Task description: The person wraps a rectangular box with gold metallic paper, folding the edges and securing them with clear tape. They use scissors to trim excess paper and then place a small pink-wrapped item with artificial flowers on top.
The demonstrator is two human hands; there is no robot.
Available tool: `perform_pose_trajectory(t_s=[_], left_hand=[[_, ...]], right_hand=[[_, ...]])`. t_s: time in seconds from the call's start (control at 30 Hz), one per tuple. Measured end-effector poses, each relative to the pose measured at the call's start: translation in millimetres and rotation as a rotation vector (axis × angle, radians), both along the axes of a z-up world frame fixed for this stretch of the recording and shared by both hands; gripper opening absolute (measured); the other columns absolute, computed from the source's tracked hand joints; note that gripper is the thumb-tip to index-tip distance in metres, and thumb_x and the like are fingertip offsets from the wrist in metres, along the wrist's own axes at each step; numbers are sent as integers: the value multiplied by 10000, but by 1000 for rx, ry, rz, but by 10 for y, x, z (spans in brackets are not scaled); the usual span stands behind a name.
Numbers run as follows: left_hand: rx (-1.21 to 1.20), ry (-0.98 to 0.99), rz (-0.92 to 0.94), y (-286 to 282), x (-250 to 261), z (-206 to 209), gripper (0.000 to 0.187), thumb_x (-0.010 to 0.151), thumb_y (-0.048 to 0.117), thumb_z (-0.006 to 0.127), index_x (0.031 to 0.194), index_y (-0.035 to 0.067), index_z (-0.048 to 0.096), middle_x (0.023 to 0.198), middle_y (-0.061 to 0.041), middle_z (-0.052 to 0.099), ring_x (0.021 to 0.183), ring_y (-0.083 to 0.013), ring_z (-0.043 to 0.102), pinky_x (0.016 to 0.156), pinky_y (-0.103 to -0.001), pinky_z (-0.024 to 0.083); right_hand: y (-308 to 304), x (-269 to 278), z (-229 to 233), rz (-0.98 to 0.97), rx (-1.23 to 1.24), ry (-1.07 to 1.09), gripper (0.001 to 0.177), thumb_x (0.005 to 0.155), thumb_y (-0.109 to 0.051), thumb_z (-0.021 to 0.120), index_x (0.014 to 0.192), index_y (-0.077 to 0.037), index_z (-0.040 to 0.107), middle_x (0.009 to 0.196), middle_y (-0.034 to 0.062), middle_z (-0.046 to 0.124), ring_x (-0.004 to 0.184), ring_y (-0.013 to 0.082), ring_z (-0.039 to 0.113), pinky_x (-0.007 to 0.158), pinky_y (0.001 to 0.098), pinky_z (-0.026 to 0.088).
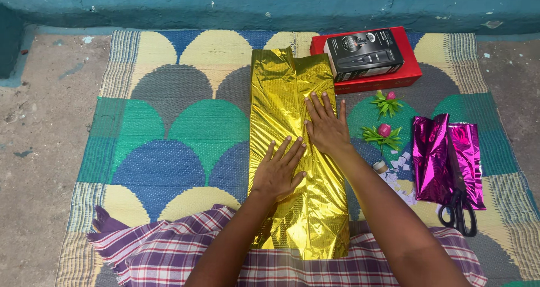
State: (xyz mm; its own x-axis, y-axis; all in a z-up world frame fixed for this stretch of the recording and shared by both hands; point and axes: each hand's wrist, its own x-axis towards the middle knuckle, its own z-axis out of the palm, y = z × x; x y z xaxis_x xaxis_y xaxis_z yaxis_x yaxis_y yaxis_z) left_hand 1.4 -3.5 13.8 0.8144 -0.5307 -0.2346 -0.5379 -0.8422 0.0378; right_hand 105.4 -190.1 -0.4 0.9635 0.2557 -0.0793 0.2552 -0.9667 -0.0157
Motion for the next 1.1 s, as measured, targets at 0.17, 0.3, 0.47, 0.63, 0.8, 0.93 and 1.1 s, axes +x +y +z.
perform_pose_trajectory(t_s=[0.17, 0.3, 0.47, 0.63, 0.8, 0.93, 1.1], left_hand=[[28, 20, 3, -9, 0, 25, 750, 1011, 599, 112, 1636, 202, -7, 1717, 28, 17, 1568, -210, 17, 1266, -487, 23], [74, -20, -20, 0, 13, 34, 751, 1024, 603, 108, 1637, 186, -9, 1716, 16, 10, 1569, -223, 7, 1260, -482, 40], [103, -25, -10, -10, 8, 57, 764, 1019, 636, 125, 1640, 209, -2, 1726, 41, -8, 1580, -189, 14, 1277, -480, 47], [148, -59, -24, -5, -1, 64, 840, 975, 700, 141, 1641, 218, -32, 1721, 49, -44, 1572, -185, 12, 1263, -477, 54], [106, -68, -4, -13, -9, 43, 884, 966, 765, 92, 1642, 211, -46, 1723, 58, -44, 1579, -189, 14, 1275, -474, 48], [96, -41, 6, -14, -3, 34, 894, 947, 775, 80, 1641, 228, -53, 1722, 68, -49, 1578, -183, 11, 1276, -474, 40], [100, -62, 3, -14, -11, 4, 889, 950, 772, 63, 1640, 223, -48, 1722, 66, -50, 1579, -185, 8, 1277, -474, 37]], right_hand=[[4, 3, 20, -1, 14, 10, 660, 1045, -437, 272, 1645, -233, 89, 1722, -28, 53, 1582, 228, -7, 1225, 623, -48], [-48, -21, 102, 33, 75, 38, 666, 1054, -460, 321, 1647, -238, 116, 1736, -16, 70, 1598, 221, 7, 1234, 616, -45], [-21, -570, 215, 162, 418, -116, 563, 1013, -331, 569, 1523, -156, 411, 1605, 88, 345, 1494, 293, 299, 1209, 532, 232], [77, -1538, 316, 66, 693, 87, 346, 924, -174, 735, 1263, -144, 673, 1304, 52, 598, 1209, 229, 650, 1028, 364, 540], [14, -2095, 427, 126, 798, 29, 304, 874, -131, 758, 1174, -106, 719, 1201, 84, 646, 1115, 270, 673, 928, 378, 554], [-70, -2387, 463, 144, 807, 84, 170, 896, -113, 737, 1064, -100, 753, 1107, 62, 704, 1057, 245, 696, 907, 373, 559], [-121, -2505, 440, 92, 797, -70, 133, 880, -117, 749, 1008, -91, 772, 1047, 69, 728, 1033, 246, 679, 916, 374, 536]])
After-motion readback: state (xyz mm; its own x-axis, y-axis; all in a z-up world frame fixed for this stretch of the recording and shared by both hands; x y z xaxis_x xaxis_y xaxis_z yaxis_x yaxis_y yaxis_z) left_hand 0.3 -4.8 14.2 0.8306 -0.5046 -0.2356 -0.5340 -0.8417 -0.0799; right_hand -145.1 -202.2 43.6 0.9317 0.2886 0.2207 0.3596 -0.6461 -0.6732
